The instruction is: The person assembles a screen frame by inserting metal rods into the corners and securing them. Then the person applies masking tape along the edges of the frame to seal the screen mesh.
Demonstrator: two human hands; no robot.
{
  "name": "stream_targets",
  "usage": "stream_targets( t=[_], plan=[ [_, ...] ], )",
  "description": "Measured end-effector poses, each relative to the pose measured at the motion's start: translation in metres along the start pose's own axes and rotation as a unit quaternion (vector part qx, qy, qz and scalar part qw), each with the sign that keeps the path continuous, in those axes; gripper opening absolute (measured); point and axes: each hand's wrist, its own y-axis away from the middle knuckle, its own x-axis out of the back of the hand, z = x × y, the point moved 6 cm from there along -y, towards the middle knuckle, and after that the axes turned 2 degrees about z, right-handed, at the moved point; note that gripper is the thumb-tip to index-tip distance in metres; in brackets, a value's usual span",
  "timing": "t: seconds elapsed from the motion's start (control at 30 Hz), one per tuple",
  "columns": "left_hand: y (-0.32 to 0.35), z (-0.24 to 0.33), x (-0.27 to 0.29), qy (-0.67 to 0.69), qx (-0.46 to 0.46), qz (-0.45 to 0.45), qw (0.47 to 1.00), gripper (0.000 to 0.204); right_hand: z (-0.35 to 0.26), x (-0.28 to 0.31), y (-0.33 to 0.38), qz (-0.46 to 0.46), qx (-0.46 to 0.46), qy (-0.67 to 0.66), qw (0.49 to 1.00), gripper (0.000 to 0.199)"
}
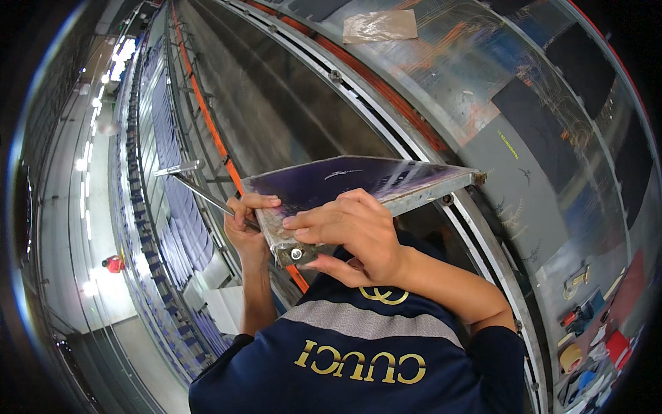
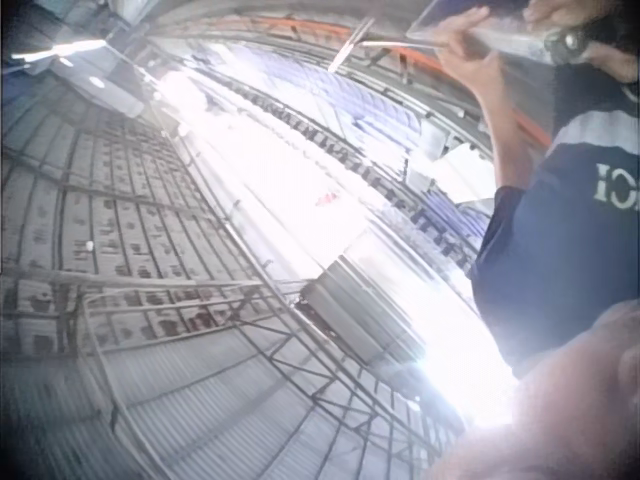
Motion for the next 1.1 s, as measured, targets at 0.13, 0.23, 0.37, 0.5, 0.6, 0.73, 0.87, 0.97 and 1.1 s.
stream_targets(
  t=[0.13, 0.23, 0.37, 0.5, 0.6, 0.73, 0.87, 0.97, 1.1],
  plan=[
    [0.002, -0.007, 0.0, 0.0, 0.02, 0.007, 1.0, 0.059, 0.003, -0.001, 0.001, 0.015, -0.005, -0.003, 1.0, 0.037],
    [0.001, -0.009, -0.003, 0.022, 0.042, 0.01, 0.999, 0.06, 0.006, -0.001, 0.001, 0.045, 0.025, 0.026, 0.998, 0.039],
    [-0.004, -0.009, -0.009, 0.08, 0.047, 0.004, 0.996, 0.062, 0.009, 0.001, 0.003, 0.053, 0.009, 0.03, 0.998, 0.04],
    [-0.004, -0.01, -0.013, 0.134, 0.078, 0.03, 0.987, 0.063, 0.014, 0.003, -0.008, 0.006, -0.055, 0.044, 0.998, 0.045],
    [-0.01, -0.01, -0.011, 0.119, 0.135, 0.036, 0.983, 0.063, 0.028, 0.003, -0.014, 0.061, -0.163, -0.108, 0.979, 0.073],
    [-0.02, -0.007, -0.013, 0.108, 0.182, 0.027, 0.977, 0.064, 0.04, 0.02, -0.024, -0.138, -0.249, 0.085, 0.955, 0.081],
    [-0.042, -0.003, -0.025, 0.134, 0.226, -0.004, 0.965, 0.061, 0.038, 0.021, -0.034, -0.149, -0.164, 0.168, 0.96, 0.068],
    [-0.069, 0.014, -0.032, 0.108, 0.139, -0.001, 0.984, 0.039, 0.045, 0.035, -0.047, -0.11, -0.201, 0.172, 0.958, 0.058],
    [-0.082, 0.043, -0.012, 0.042, 0.053, 0.095, 0.993, 0.039, 0.055, 0.054, -0.062, -0.041, -0.211, 0.167, 0.962, 0.067]
  ],
)
